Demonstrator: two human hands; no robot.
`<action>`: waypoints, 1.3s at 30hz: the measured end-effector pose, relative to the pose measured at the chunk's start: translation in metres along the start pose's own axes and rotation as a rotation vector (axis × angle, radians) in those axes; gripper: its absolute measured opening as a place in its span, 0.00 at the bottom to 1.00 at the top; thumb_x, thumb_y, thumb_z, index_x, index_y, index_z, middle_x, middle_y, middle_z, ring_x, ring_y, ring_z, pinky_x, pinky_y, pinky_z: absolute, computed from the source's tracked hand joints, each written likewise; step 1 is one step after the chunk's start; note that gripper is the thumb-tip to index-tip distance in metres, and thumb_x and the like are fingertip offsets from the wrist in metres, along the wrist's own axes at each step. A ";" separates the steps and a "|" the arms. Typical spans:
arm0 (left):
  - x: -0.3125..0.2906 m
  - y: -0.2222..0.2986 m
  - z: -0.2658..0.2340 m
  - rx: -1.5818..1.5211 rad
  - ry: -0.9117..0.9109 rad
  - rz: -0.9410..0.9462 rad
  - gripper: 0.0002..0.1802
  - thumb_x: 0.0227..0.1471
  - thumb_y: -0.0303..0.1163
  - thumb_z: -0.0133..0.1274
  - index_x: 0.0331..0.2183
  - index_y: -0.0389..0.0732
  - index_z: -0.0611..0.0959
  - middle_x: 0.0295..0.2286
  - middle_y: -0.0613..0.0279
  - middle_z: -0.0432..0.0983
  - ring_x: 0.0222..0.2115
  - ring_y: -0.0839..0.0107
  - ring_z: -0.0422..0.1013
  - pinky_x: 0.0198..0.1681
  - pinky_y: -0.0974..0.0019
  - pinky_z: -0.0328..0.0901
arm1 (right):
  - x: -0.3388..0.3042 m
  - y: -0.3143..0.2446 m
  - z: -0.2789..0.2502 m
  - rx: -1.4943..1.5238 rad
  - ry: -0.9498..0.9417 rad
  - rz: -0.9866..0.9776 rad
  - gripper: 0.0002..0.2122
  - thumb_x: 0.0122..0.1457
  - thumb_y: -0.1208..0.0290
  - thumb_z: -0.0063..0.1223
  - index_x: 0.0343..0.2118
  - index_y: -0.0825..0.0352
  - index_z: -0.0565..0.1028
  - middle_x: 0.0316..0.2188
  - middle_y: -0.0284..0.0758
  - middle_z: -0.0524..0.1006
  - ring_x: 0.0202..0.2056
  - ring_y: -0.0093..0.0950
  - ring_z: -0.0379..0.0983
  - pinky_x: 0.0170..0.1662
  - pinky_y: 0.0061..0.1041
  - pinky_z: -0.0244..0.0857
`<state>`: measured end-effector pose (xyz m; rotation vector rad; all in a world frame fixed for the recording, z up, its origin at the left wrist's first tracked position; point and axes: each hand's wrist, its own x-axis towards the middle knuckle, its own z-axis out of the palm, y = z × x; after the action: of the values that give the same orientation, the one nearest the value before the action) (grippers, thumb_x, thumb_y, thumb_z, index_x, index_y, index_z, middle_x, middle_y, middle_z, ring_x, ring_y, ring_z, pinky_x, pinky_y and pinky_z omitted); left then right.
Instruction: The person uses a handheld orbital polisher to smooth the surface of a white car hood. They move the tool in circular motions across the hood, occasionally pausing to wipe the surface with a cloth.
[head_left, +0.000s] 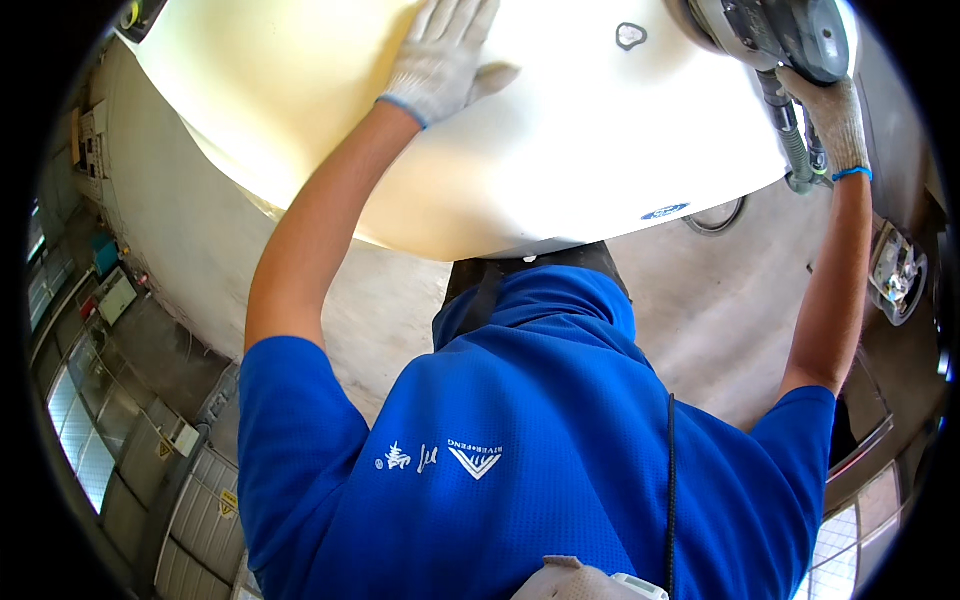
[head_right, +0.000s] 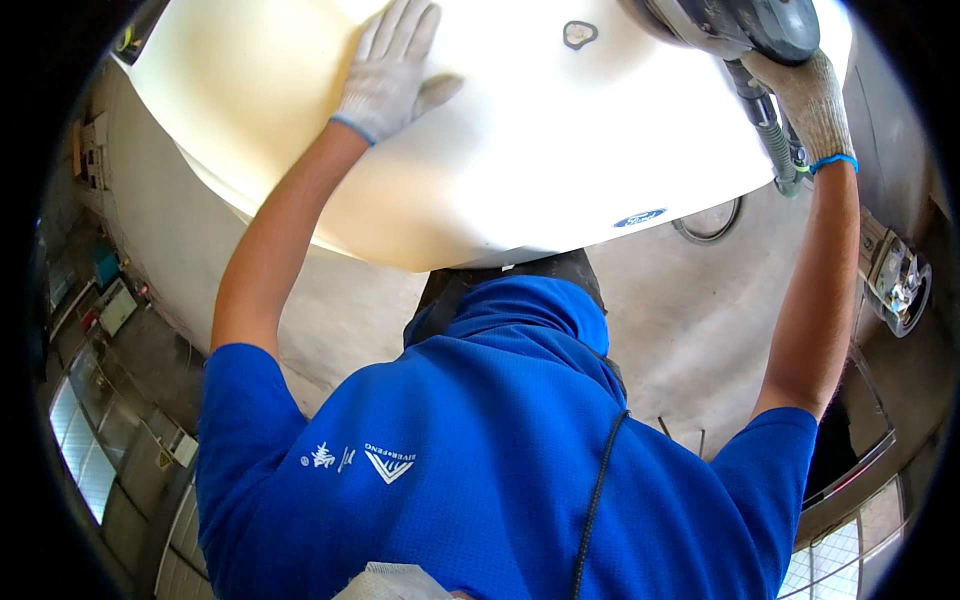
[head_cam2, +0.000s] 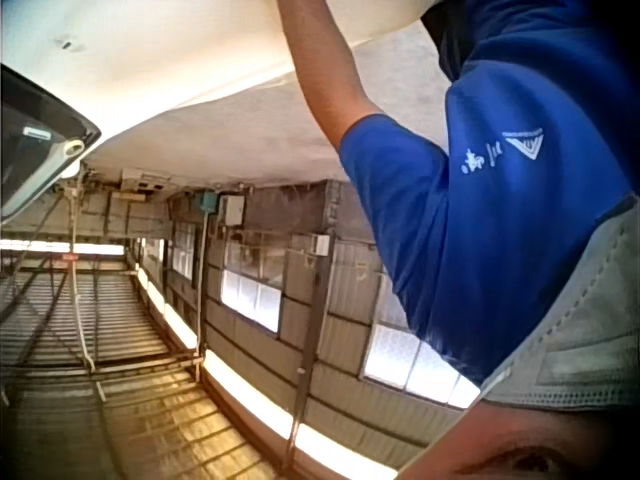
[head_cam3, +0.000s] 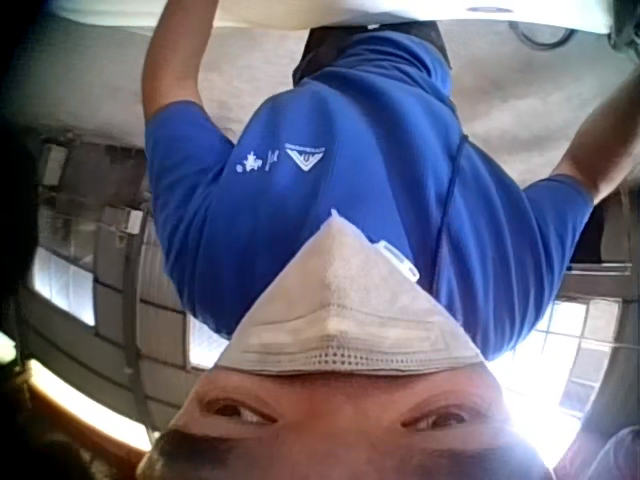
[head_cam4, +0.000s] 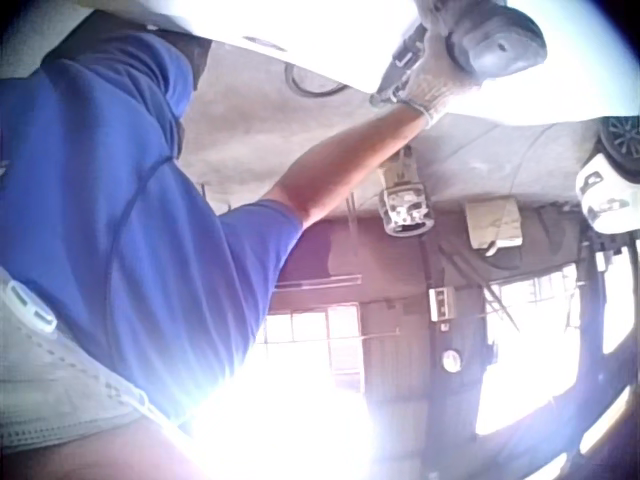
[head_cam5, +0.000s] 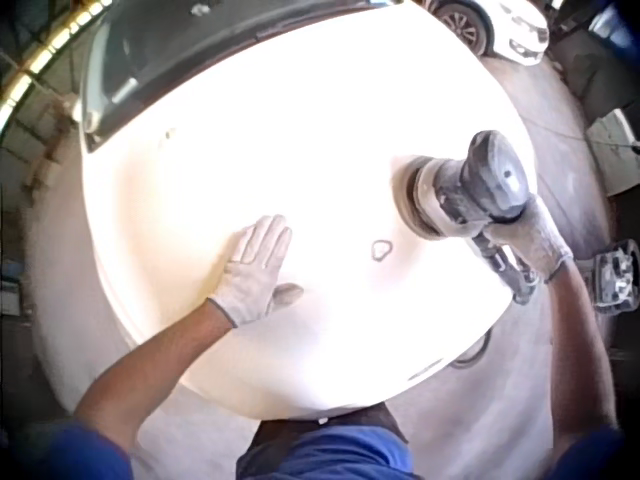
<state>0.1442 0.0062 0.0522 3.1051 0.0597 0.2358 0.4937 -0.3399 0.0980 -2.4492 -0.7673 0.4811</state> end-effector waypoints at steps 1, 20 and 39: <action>-0.013 -0.003 -0.001 -0.012 -0.015 -0.001 0.54 0.51 0.54 0.63 0.67 0.37 0.56 0.67 0.47 0.52 0.68 0.48 0.48 0.69 0.48 0.45 | 0.000 0.000 -0.002 -0.011 -0.019 -0.007 0.24 0.50 0.61 0.71 0.47 0.70 0.80 0.35 0.39 0.84 0.37 0.30 0.81 0.45 0.28 0.73; -0.143 -0.029 -0.007 0.030 -0.026 -0.248 0.39 0.56 0.50 0.56 0.64 0.45 0.68 0.65 0.54 0.59 0.64 0.48 0.55 0.66 0.45 0.49 | -0.070 -0.164 0.063 -0.076 -0.190 -0.288 0.28 0.50 0.74 0.64 0.57 0.66 0.73 0.45 0.47 0.82 0.47 0.42 0.80 0.56 0.36 0.74; -0.206 -0.029 -0.004 -0.345 0.290 -0.309 0.29 0.51 0.39 0.56 0.57 0.51 0.78 0.61 0.60 0.67 0.63 0.55 0.60 0.60 0.50 0.59 | -0.059 -0.277 0.084 0.020 -0.095 0.243 0.10 0.45 0.66 0.63 0.25 0.69 0.80 0.18 0.32 0.77 0.16 0.21 0.68 0.16 0.23 0.54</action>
<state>-0.0614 0.0267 0.0241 2.6501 0.4478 0.6091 0.2923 -0.1498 0.2000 -2.5275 -0.5004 0.6962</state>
